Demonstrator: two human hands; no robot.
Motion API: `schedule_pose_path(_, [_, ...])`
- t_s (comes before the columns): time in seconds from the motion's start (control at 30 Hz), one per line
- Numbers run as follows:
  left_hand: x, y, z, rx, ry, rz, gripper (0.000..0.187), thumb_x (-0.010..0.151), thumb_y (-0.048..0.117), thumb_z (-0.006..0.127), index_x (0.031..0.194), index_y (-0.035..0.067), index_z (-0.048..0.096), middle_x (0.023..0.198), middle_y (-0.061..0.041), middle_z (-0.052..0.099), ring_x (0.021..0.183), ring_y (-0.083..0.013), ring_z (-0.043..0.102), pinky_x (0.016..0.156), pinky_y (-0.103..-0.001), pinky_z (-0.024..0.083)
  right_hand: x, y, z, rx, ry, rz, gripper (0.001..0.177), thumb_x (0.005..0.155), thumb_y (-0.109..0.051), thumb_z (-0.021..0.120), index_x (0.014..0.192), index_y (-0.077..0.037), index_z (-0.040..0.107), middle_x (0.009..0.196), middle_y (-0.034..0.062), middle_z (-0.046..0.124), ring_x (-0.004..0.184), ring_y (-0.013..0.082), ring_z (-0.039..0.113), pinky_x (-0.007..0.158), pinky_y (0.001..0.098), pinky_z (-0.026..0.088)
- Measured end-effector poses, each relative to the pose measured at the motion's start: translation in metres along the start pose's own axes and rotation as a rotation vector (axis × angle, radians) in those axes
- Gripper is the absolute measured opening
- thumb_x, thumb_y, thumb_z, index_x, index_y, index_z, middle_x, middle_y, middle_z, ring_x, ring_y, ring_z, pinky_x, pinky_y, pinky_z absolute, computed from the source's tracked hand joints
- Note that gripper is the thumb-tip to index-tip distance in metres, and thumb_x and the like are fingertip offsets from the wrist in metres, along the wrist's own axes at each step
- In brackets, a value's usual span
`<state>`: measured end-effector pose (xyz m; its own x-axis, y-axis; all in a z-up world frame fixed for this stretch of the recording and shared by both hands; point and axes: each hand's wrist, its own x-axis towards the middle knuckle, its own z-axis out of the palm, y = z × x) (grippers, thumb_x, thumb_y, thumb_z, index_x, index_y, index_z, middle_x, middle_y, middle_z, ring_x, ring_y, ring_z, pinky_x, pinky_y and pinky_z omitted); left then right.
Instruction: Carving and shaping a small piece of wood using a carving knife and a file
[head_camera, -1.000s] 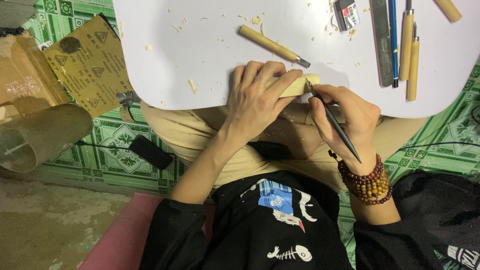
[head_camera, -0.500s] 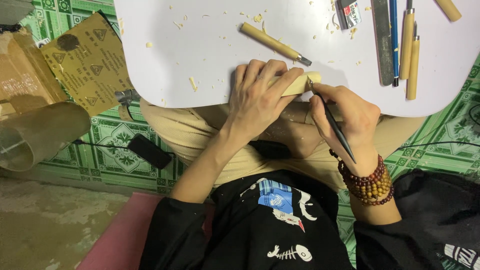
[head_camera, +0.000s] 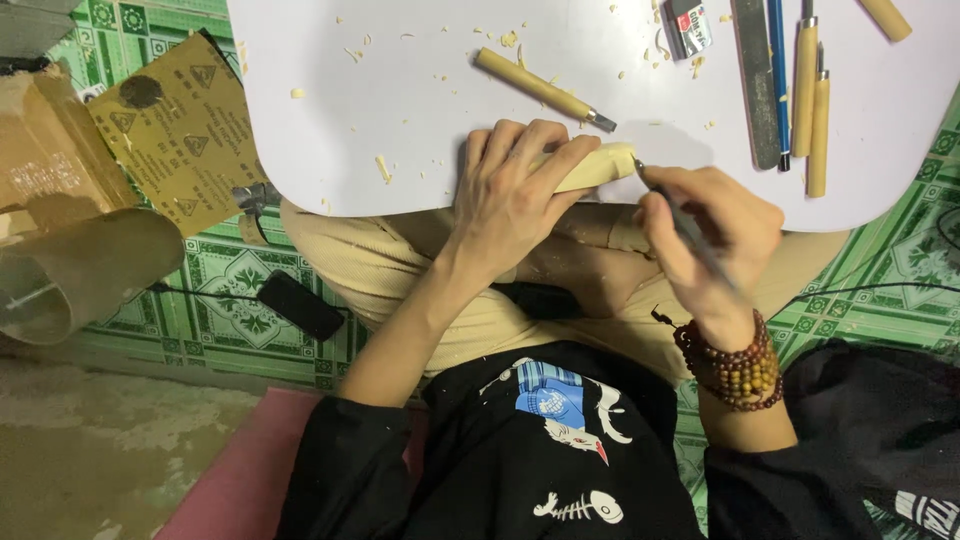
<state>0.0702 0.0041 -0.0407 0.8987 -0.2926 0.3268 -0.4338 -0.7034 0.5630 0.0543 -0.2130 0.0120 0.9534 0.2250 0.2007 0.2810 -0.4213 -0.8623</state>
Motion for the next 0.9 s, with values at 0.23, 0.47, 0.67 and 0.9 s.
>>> schedule_pose_path(0.23, [0.003, -0.001, -0.006, -0.094, -0.044, -0.008, 0.042, 0.086, 0.030, 0.083, 0.122, 0.021, 0.065, 0.102, 0.001, 0.055, 0.095, -0.0227, 0.053, 0.085, -0.039, 0.039, 0.006, 0.013, 0.015, 0.129, 0.068, -0.001, 0.010, 0.105, 0.009, 0.067, 0.110, 0.016, 0.068, 0.079, 0.0224, 0.067, 0.069, 0.0292, 0.070, 0.059, 0.0369, 0.054])
schedule_pose_path(0.47, [0.002, -0.002, -0.007, -0.048, -0.074, 0.001, 0.049, 0.082, 0.028, 0.087, 0.124, 0.023, 0.063, 0.105, 0.004, 0.053, 0.098, -0.0211, 0.053, 0.087, -0.037, 0.039, 0.010, 0.029, 0.013, -0.067, -0.018, -0.166, 0.008, 0.107, 0.005, 0.068, 0.108, 0.012, 0.071, 0.083, 0.0212, 0.069, 0.074, 0.0406, 0.071, 0.060, 0.0418, 0.053])
schedule_pose_path(0.67, [0.002, -0.002, -0.007, -0.055, -0.081, -0.006, 0.054, 0.078, 0.025, 0.090, 0.125, 0.023, 0.063, 0.106, 0.003, 0.053, 0.100, -0.0217, 0.053, 0.088, -0.038, 0.039, 0.010, 0.026, 0.015, -0.121, -0.031, -0.198, 0.009, 0.107, 0.003, 0.067, 0.110, 0.010, 0.071, 0.084, 0.0198, 0.069, 0.075, 0.0411, 0.070, 0.062, 0.0412, 0.053])
schedule_pose_path(0.9, [0.001, -0.002, -0.005, -0.053, -0.066, -0.010, 0.049, 0.081, 0.027, 0.088, 0.124, 0.024, 0.062, 0.104, 0.004, 0.053, 0.098, -0.0215, 0.053, 0.087, -0.038, 0.040, 0.010, 0.026, 0.016, -0.156, -0.052, -0.246, 0.008, 0.108, 0.005, 0.064, 0.112, 0.011, 0.068, 0.086, 0.0210, 0.068, 0.075, 0.0428, 0.069, 0.063, 0.0435, 0.054])
